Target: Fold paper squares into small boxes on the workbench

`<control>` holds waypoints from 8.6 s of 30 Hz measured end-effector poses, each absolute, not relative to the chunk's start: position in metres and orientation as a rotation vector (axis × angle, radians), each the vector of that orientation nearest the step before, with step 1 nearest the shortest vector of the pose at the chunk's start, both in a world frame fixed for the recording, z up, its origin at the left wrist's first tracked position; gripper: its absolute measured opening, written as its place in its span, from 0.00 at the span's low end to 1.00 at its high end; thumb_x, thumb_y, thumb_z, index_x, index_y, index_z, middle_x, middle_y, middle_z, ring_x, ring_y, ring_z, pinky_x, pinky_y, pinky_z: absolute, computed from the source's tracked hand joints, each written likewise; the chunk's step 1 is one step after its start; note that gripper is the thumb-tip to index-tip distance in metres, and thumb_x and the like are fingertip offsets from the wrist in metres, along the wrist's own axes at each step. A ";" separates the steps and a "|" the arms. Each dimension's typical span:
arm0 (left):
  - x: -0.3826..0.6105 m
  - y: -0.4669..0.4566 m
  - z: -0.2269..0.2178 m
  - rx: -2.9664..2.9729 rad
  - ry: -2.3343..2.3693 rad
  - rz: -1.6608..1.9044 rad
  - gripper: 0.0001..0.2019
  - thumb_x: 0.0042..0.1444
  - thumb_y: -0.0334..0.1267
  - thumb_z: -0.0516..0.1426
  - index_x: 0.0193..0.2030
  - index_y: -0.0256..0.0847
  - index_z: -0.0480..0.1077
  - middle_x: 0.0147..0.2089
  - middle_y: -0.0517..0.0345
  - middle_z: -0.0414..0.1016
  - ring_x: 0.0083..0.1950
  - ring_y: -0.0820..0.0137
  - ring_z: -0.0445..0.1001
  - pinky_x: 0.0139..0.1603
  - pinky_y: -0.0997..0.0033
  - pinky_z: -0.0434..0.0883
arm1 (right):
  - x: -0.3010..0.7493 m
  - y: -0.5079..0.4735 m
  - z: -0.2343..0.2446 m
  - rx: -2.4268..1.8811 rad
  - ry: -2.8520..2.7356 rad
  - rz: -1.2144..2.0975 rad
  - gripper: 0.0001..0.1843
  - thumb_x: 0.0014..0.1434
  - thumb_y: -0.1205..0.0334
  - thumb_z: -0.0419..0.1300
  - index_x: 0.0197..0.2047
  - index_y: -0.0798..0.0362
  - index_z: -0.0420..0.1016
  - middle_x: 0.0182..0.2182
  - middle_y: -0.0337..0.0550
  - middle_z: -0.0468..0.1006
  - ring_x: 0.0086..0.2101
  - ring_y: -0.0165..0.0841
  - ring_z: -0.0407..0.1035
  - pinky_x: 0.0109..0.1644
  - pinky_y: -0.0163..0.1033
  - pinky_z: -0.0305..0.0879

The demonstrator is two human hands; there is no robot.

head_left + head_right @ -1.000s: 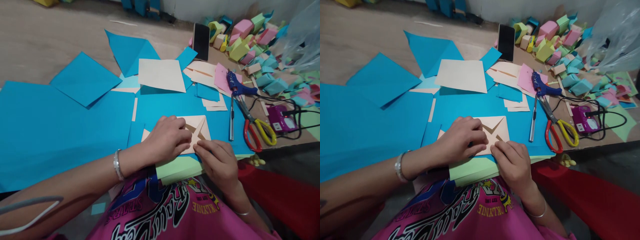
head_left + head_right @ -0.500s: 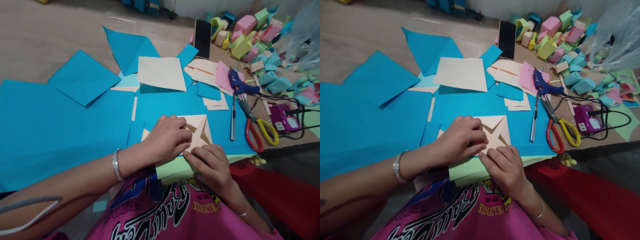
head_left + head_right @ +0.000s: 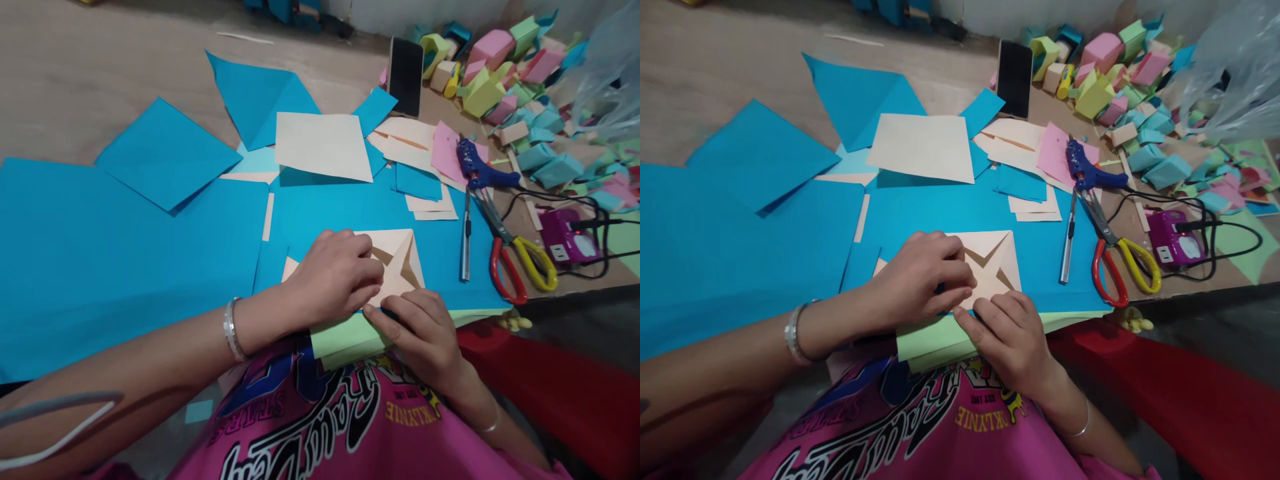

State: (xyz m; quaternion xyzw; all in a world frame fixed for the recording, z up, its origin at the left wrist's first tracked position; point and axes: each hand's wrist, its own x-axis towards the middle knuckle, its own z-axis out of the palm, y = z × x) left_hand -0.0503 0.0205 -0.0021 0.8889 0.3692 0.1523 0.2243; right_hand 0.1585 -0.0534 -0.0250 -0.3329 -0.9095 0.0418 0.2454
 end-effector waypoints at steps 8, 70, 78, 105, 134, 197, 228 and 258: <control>-0.050 0.020 -0.004 2.439 1.029 0.416 0.08 0.60 0.41 0.56 0.33 0.46 0.75 0.36 0.57 0.67 0.39 0.65 0.63 0.36 0.63 0.50 | 0.154 -0.053 -0.021 -1.051 -2.542 0.119 0.14 0.67 0.65 0.54 0.54 0.47 0.73 0.40 0.43 0.76 0.40 0.34 0.64 0.43 0.44 0.56; -0.058 0.023 0.006 2.466 0.948 0.273 0.15 0.51 0.52 0.63 0.38 0.45 0.73 0.39 0.55 0.67 0.41 0.63 0.63 0.37 0.64 0.54 | 0.175 -0.069 -0.027 -1.217 -2.271 -0.120 0.28 0.63 0.73 0.52 0.65 0.47 0.62 0.39 0.34 0.83 0.37 0.34 0.68 0.46 0.47 0.55; -0.059 0.024 0.005 2.455 0.938 0.268 0.14 0.52 0.52 0.63 0.38 0.45 0.73 0.40 0.55 0.67 0.42 0.62 0.64 0.38 0.64 0.54 | 0.195 -0.073 -0.025 -1.348 -2.153 -0.114 0.35 0.57 0.79 0.51 0.65 0.48 0.63 0.37 0.38 0.83 0.34 0.36 0.67 0.43 0.47 0.59; -0.076 0.031 -0.001 2.527 1.027 0.745 0.10 0.63 0.39 0.53 0.44 0.41 0.75 0.48 0.49 0.75 0.49 0.61 0.71 0.47 0.59 0.66 | 0.176 -0.030 -0.016 -1.067 -2.572 0.024 0.17 0.63 0.68 0.58 0.55 0.57 0.72 0.55 0.52 0.75 0.58 0.43 0.64 0.55 0.50 0.68; -0.077 0.025 0.004 2.468 1.138 0.369 0.14 0.65 0.40 0.49 0.29 0.39 0.66 0.32 0.54 0.70 0.36 0.67 0.67 0.34 0.68 0.60 | 0.159 -0.005 -0.015 -1.462 -1.912 0.639 0.09 0.65 0.57 0.55 0.42 0.50 0.76 0.39 0.42 0.81 0.41 0.35 0.73 0.45 0.39 0.67; -0.093 0.056 0.005 1.519 1.298 1.178 0.13 0.59 0.47 0.54 0.30 0.40 0.61 0.25 0.62 0.69 0.27 0.71 0.72 0.26 0.72 0.68 | 0.117 0.089 0.028 -1.201 -1.786 0.935 0.20 0.54 0.56 0.61 0.48 0.54 0.68 0.27 0.37 0.72 0.28 0.30 0.67 0.31 0.36 0.64; -0.093 0.056 0.006 1.372 1.268 1.120 0.15 0.52 0.50 0.60 0.30 0.39 0.67 0.23 0.62 0.72 0.25 0.70 0.73 0.25 0.74 0.70 | 0.248 0.025 -0.051 -1.849 -2.088 -0.459 0.20 0.65 0.65 0.48 0.58 0.60 0.64 0.44 0.58 0.74 0.42 0.45 0.68 0.41 0.46 0.66; -0.093 0.056 0.005 1.260 1.323 1.344 0.14 0.54 0.47 0.59 0.31 0.38 0.64 0.26 0.61 0.72 0.26 0.68 0.78 0.22 0.76 0.71 | 0.111 0.097 -0.006 -0.958 -1.488 1.297 0.26 0.54 0.47 0.64 0.52 0.48 0.65 0.34 0.41 0.77 0.31 0.34 0.74 0.28 0.37 0.69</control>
